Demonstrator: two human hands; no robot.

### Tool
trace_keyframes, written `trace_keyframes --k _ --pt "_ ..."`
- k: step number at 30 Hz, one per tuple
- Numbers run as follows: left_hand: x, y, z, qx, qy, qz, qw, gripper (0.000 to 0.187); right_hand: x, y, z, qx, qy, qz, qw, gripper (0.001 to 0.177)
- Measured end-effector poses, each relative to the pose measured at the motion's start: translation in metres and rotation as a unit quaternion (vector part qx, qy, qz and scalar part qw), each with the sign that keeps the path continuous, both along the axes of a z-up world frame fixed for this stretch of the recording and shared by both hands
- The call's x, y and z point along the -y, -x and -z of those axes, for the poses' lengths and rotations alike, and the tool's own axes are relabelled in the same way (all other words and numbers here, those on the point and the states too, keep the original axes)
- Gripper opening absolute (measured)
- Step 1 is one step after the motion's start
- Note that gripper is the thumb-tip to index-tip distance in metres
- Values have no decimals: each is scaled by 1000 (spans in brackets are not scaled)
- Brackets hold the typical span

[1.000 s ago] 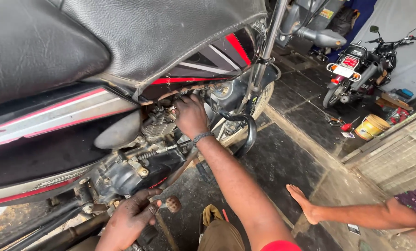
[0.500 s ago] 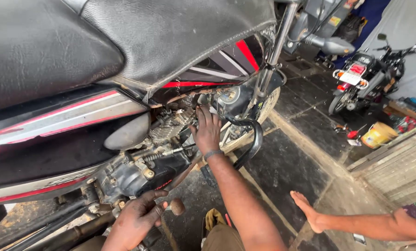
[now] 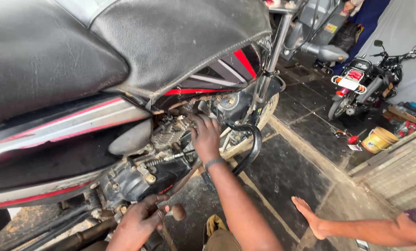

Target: The recorder is servicing a motorcycle, specifically inspecting and cleaning a spark plug before reinstalling it.

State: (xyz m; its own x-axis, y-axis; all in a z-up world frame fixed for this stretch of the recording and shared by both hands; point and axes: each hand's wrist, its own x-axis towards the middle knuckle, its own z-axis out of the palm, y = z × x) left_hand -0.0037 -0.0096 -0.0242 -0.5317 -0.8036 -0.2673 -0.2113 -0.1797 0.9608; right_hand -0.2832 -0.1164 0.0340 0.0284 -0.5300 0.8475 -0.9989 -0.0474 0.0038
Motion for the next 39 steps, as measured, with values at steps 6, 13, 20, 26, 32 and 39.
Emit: trace_keyframes --k 6,13,20,26,32,39 --pt "-11 -7 -11 -5 110 -1 994 40 6 -18 -29 -5 -33 -65 997 32" --pt "-14 -11 -29 53 111 11 992 41 19 -25 -32 6 -74 -54 996 22" --pt "-15 -11 -35 50 131 12 990 42 29 -23 -26 -56 -35 -37 997 13" --pt "-12 -11 -25 43 131 15 990 42 33 -19 -30 -130 -82 -14 988 11" --pt "-13 -11 -24 31 159 5 987 41 26 -18 -33 -87 -58 -54 993 24" --pt "-13 -10 -28 24 162 11 986 40 27 -20 -33 -75 -69 -52 993 17"
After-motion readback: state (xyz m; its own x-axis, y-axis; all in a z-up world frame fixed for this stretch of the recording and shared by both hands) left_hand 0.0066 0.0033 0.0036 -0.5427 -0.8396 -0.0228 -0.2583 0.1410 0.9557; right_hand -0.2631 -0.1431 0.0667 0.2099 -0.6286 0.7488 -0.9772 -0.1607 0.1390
